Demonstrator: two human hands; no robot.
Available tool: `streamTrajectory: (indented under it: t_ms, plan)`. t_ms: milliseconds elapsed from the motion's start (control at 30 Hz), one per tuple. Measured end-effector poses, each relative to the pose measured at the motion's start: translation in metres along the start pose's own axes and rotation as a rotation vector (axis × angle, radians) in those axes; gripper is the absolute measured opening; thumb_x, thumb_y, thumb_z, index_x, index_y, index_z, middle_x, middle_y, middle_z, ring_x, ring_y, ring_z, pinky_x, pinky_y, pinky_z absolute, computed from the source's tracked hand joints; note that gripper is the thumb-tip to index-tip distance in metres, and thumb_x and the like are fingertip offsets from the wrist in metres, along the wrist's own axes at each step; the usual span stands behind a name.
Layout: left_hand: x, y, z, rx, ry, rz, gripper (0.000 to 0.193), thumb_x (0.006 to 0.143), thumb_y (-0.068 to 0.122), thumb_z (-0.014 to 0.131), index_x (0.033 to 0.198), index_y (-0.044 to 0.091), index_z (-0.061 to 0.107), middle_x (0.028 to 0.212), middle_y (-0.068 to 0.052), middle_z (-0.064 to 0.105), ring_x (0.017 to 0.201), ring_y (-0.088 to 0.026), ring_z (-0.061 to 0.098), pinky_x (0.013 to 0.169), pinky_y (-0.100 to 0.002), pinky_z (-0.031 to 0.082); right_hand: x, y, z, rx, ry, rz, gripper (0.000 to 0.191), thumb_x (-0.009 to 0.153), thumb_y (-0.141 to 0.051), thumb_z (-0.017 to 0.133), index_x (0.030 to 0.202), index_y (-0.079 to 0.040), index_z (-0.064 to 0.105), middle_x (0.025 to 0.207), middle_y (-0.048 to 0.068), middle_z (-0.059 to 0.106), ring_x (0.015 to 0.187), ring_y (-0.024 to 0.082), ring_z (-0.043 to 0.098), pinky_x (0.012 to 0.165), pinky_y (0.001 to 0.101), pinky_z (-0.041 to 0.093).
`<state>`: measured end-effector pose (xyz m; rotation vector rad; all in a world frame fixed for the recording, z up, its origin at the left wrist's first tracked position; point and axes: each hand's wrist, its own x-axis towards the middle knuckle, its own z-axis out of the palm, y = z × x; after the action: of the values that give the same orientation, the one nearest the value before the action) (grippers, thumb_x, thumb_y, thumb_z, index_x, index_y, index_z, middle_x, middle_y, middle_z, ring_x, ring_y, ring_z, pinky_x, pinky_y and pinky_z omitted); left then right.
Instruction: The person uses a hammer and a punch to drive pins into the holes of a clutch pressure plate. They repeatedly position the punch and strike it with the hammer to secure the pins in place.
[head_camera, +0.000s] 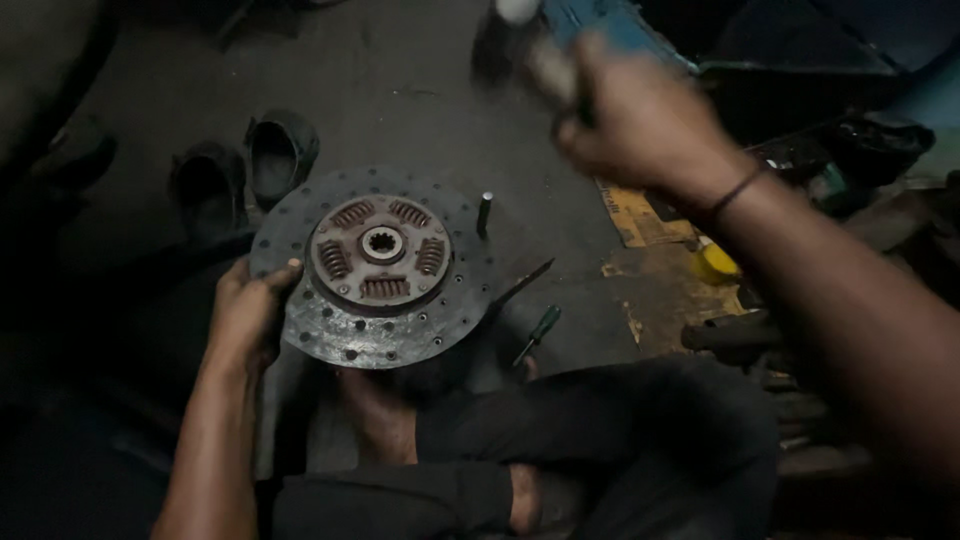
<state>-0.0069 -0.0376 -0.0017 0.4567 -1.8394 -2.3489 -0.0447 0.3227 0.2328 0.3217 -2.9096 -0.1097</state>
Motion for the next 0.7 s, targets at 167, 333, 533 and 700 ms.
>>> streamTrajectory:
  t_ms: [167,333,533,700]
  plan:
    - [0.003,-0.005,-0.002,-0.016,-0.002,0.000,0.044,0.090,0.006,0.067,0.132,-0.005,0.061,0.117,-0.016,0.073,0.099,-0.025,0.072,0.085,-0.035,0.057,0.003,0.000,0.009,0.252,0.723,-0.388,0.030,0.107,-0.007,0.070,0.125,-0.003,0.047,0.098,0.015,0.067,0.087,0.028,0.070,0.073,0.0405,0.059]
    - [0.001,-0.006,-0.004,-0.085,-0.003,-0.052,0.043,0.090,0.006,0.066,0.132,-0.003,0.062,0.117,-0.016,0.074,0.099,-0.025,0.073,0.085,-0.036,0.058,-0.016,-0.018,0.075,0.098,-0.351,0.095,0.055,0.083,-0.017,0.079,0.129,-0.004,0.051,0.098,0.021,0.069,0.091,0.035,0.070,0.078,0.0457,0.057]
    - [0.003,-0.001,0.002,-0.043,0.004,-0.019,0.043,0.090,0.006,0.067,0.133,-0.002,0.061,0.120,-0.016,0.073,0.102,-0.025,0.071,0.087,-0.036,0.056,0.002,0.024,0.049,0.104,-0.268,0.123,0.048,0.083,-0.019,0.078,0.125,-0.008,0.058,0.106,0.018,0.072,0.095,0.034,0.071,0.079,0.0479,0.058]
    - [-0.004,0.003,0.001,0.023,0.035,-0.081,0.045,0.091,0.008,0.066,0.135,-0.001,0.061,0.120,-0.016,0.073,0.102,-0.024,0.072,0.088,-0.036,0.056,0.012,0.035,0.017,0.516,0.505,-0.234,0.054,0.096,-0.015,0.069,0.144,-0.003,0.047,0.126,0.020,0.065,0.107,0.028,0.069,0.082,0.0374,0.062]
